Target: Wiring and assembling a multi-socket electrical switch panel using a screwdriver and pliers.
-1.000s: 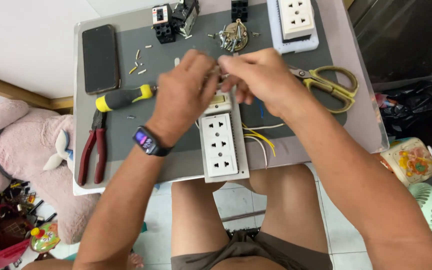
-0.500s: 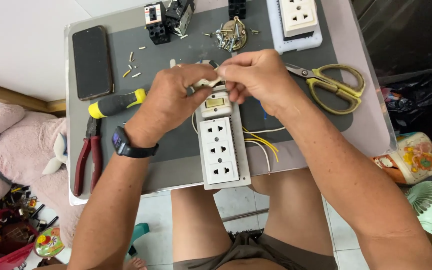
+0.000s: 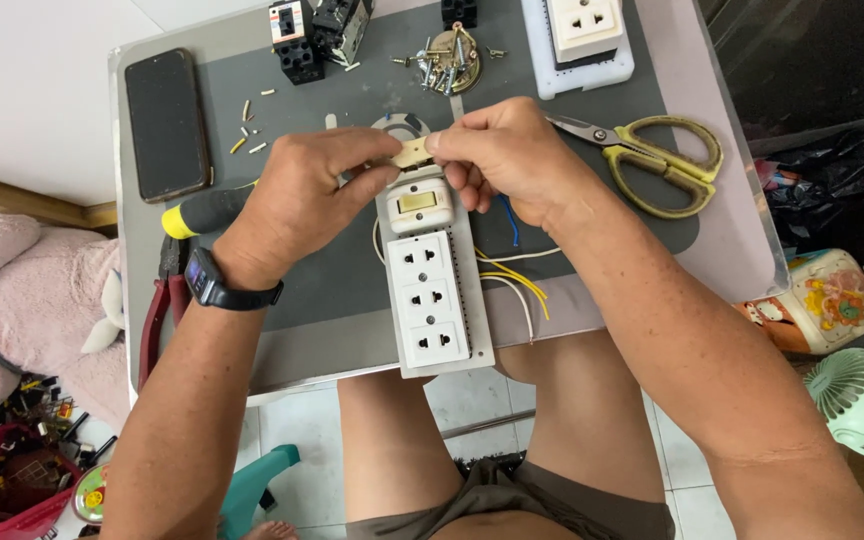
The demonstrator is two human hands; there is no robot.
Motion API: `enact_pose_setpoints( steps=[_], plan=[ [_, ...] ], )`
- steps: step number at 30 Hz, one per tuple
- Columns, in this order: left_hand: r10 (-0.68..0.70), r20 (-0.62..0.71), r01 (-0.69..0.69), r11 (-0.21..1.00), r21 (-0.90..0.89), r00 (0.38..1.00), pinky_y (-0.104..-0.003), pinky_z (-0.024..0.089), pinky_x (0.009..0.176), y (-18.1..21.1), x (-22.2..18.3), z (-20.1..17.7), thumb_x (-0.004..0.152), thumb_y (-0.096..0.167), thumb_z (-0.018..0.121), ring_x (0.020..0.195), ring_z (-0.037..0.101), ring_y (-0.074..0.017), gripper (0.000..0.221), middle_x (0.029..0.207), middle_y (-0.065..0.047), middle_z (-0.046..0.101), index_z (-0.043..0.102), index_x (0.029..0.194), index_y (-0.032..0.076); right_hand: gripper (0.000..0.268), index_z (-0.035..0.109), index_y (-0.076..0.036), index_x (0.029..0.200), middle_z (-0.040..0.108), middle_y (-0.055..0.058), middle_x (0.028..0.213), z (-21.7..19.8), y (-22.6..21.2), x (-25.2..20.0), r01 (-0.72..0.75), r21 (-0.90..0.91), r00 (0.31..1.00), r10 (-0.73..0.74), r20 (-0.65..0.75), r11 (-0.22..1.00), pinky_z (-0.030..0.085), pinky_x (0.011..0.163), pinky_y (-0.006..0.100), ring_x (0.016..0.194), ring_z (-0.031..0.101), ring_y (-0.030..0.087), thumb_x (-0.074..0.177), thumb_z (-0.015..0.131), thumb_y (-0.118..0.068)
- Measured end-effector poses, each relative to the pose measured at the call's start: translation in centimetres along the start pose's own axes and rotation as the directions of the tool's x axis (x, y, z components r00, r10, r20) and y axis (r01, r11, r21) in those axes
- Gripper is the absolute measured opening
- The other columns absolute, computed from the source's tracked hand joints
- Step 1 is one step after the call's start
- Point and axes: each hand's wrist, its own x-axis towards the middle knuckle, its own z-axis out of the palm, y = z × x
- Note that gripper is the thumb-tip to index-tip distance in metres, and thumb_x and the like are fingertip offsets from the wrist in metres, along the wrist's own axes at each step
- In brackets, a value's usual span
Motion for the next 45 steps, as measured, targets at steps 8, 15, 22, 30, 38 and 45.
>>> enact_pose_setpoints(
  steps=[8, 15, 22, 30, 38, 45],
  plan=[
    [0.089, -0.083, -0.087, 0.996, 0.023, 0.993, -0.036, 0.054, 0.095, -1.0, -0.6, 1.2, 0.094, 0.005, 0.069, 0.105, 0.068, -0.03, 0.018, 0.108, -0.015, 0.072, 0.07, 0.111, -0.002, 0.026, 0.058, -0.007, 0.058, 0.057, 0.005, 0.052, 0.1, -0.1, -0.1, -0.028, -0.026, 1.0, 0.028, 0.0, 0.999, 0.035, 0.034, 0.023, 0.039, 0.052, 0.013, 0.082, 0.065, -0.013],
    [0.048, -0.101, -0.056, 0.996, -0.072, 0.994, -0.034, 0.054, 0.098, -1.6, -0.9, 1.9, 0.092, 0.005, 0.071, 0.107, 0.068, -0.0276, 0.017, 0.108, -0.016, 0.071, 0.071, 0.108, 0.0, 0.016, 0.063, -0.007, 0.093, 0.06, 0.008, 0.057, 0.1, -0.4, -0.5, -0.094, -0.011, 0.995, 0.094, -0.029, 0.995, 0.041, 0.037, 0.024, 0.042, 0.056, 0.016, 0.079, 0.065, -0.015],
    [0.012, -0.11, -0.028, 0.989, -0.147, 0.994, -0.037, 0.053, 0.102, -2.2, -1.3, 2.6, 0.096, 0.005, 0.065, 0.112, 0.066, -0.03, 0.017, 0.111, -0.016, 0.07, 0.069, 0.111, 0.0, 0.027, 0.072, -0.002, 0.105, 0.059, 0.007, 0.055, -0.1, -0.3, -0.3, -0.106, -0.011, 0.994, 0.106, 0.004, 0.994, 0.043, 0.037, 0.024, 0.042, 0.057, 0.016, 0.082, 0.064, -0.011],
    [-0.289, 0.068, 0.283, 0.821, -0.496, 0.955, -0.031, 0.047, 0.107, -1.9, -3.3, 1.5, 0.095, -0.001, 0.059, 0.126, 0.055, -0.0181, 0.048, 0.141, -0.008, 0.052, 0.046, 0.139, 0.011, 0.024, 0.072, -0.001, 0.101, 0.061, 0.008, 0.059, -0.3, 0.2, -0.5, -0.066, 0.02, 0.998, 0.066, 0.013, 0.998, 0.045, 0.039, 0.024, 0.043, 0.058, 0.016, 0.082, 0.069, -0.015],
    [-0.119, -0.23, 0.12, 0.993, -0.009, 0.966, -0.043, 0.036, 0.115, 2.1, -3.7, 1.8, 0.09, -0.01, 0.051, 0.133, 0.049, -0.0335, 0.043, 0.136, -0.019, 0.055, 0.054, 0.132, 0.001, 0.028, 0.069, -0.013, 0.113, 0.067, -0.001, 0.064, -0.7, 2.2, -10.9, 0.425, -0.422, 0.828, -0.532, -0.177, 0.801, 0.051, 0.061, 0.023, 0.057, 0.064, 0.007, 0.087, 0.057, -0.018],
    [-0.706, -0.216, 0.726, 0.581, 0.368, 0.674, -0.054, 0.049, 0.056, 14.0, -3.6, 7.1, 0.074, 0.06, 0.071, 0.083, 0.062, -0.0422, 0.094, 0.119, -0.014, 0.053, 0.028, 0.146, 0.016, 0.025, 0.056, -0.024, 0.069, 0.052, -0.013, 0.062, -2.1, 9.0, -22.3, -0.027, -0.881, 0.978, -0.171, -0.122, 0.472, 0.039, 0.06, 0.026, 0.061, 0.049, 0.006, 0.081, 0.053, -0.045]
  ],
)
